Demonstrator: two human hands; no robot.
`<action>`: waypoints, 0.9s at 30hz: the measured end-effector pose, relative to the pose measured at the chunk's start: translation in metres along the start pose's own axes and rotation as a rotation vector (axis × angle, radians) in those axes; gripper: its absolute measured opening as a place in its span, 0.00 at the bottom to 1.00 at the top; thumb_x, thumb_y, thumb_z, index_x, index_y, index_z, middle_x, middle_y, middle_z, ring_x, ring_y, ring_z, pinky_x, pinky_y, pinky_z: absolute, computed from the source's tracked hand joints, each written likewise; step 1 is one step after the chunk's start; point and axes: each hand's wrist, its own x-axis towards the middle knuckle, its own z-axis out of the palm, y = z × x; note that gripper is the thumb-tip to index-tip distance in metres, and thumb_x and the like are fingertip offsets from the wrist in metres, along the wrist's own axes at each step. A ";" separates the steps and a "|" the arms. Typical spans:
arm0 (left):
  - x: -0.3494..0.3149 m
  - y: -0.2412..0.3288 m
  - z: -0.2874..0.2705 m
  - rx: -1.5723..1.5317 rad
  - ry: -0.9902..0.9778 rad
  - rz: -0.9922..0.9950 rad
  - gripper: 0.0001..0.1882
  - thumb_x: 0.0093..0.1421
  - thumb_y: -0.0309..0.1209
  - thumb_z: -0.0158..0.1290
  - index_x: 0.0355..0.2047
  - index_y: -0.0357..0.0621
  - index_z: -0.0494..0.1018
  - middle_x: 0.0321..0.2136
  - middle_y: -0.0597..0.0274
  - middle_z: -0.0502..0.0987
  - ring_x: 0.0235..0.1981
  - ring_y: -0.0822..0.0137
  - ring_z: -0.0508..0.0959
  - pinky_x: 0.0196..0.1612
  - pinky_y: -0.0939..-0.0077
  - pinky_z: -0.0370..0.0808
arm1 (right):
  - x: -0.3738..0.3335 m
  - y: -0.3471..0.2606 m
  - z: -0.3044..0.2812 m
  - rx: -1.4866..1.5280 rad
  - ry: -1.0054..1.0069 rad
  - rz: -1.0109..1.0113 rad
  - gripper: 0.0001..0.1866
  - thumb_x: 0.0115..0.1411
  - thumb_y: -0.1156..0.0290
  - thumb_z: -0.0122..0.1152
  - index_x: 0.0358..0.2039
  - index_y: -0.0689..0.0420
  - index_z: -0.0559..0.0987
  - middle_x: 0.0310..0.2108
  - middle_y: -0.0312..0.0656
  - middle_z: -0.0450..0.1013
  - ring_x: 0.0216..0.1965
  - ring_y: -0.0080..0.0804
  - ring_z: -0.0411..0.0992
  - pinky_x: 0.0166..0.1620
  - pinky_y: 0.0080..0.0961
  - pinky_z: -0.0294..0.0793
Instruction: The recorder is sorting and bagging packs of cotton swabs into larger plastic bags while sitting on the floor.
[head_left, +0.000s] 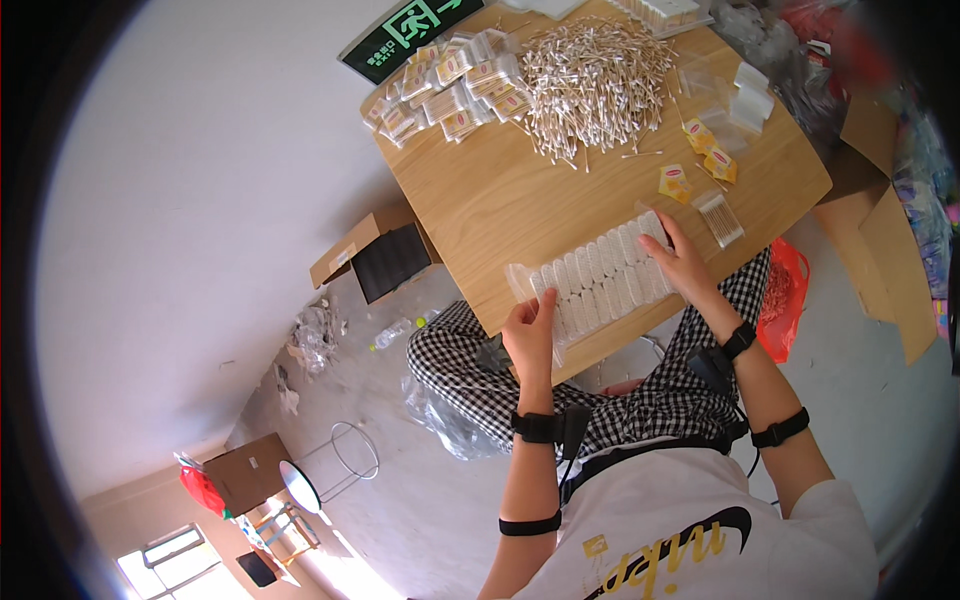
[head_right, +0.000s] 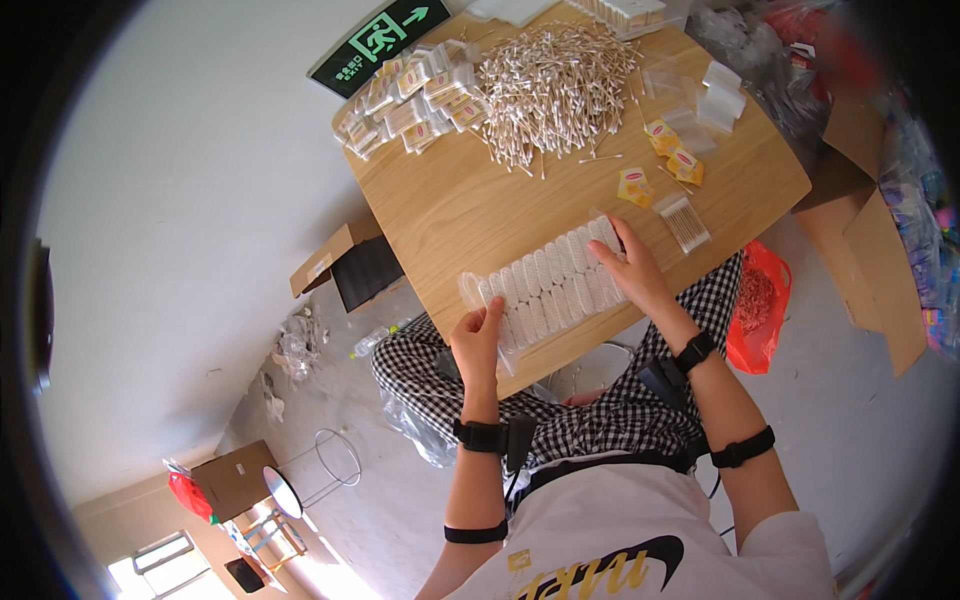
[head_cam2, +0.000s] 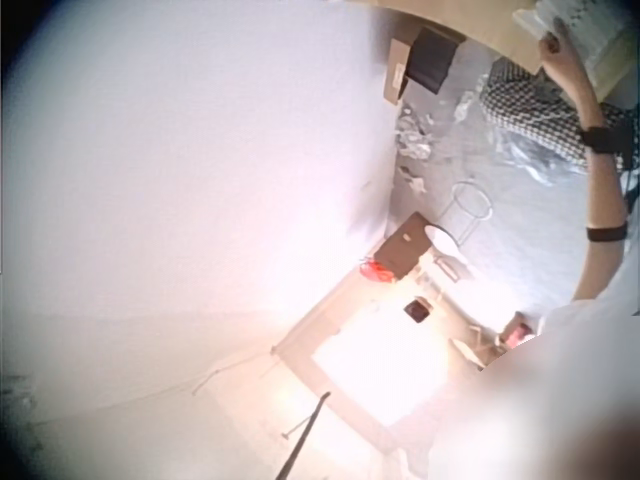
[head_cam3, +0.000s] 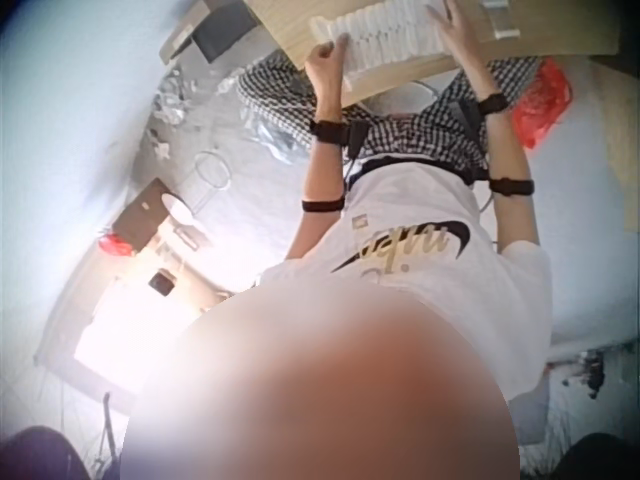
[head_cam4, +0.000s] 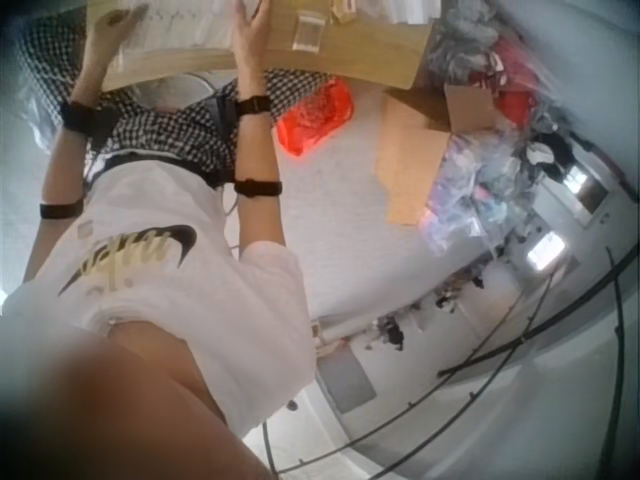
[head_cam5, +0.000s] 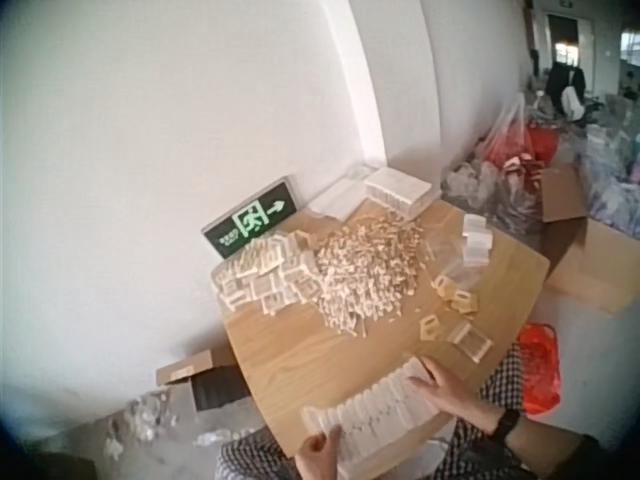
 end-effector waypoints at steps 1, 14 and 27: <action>0.001 0.000 0.000 0.026 -0.012 -0.028 0.25 0.53 0.47 0.62 0.32 0.30 0.78 0.23 0.57 0.79 0.25 0.72 0.76 0.31 0.77 0.73 | -0.001 0.002 0.000 -0.002 0.000 0.002 0.29 0.63 0.59 0.57 0.59 0.61 0.64 0.54 0.47 0.68 0.55 0.33 0.67 0.55 0.26 0.66; -0.006 -0.007 -0.006 -0.074 -0.078 0.058 0.21 0.56 0.41 0.62 0.33 0.28 0.78 0.23 0.59 0.79 0.26 0.74 0.76 0.32 0.80 0.72 | 0.000 0.004 0.002 -0.062 0.013 -0.030 0.31 0.64 0.58 0.55 0.61 0.61 0.62 0.58 0.50 0.64 0.59 0.37 0.62 0.59 0.28 0.60; 0.002 -0.010 -0.022 -0.398 -0.296 -0.129 0.17 0.63 0.33 0.52 0.48 0.35 0.75 0.38 0.62 0.78 0.39 0.74 0.76 0.37 0.80 0.75 | -0.002 -0.007 -0.002 -0.023 -0.026 0.017 0.29 0.64 0.59 0.56 0.60 0.60 0.63 0.53 0.45 0.69 0.53 0.31 0.67 0.55 0.25 0.66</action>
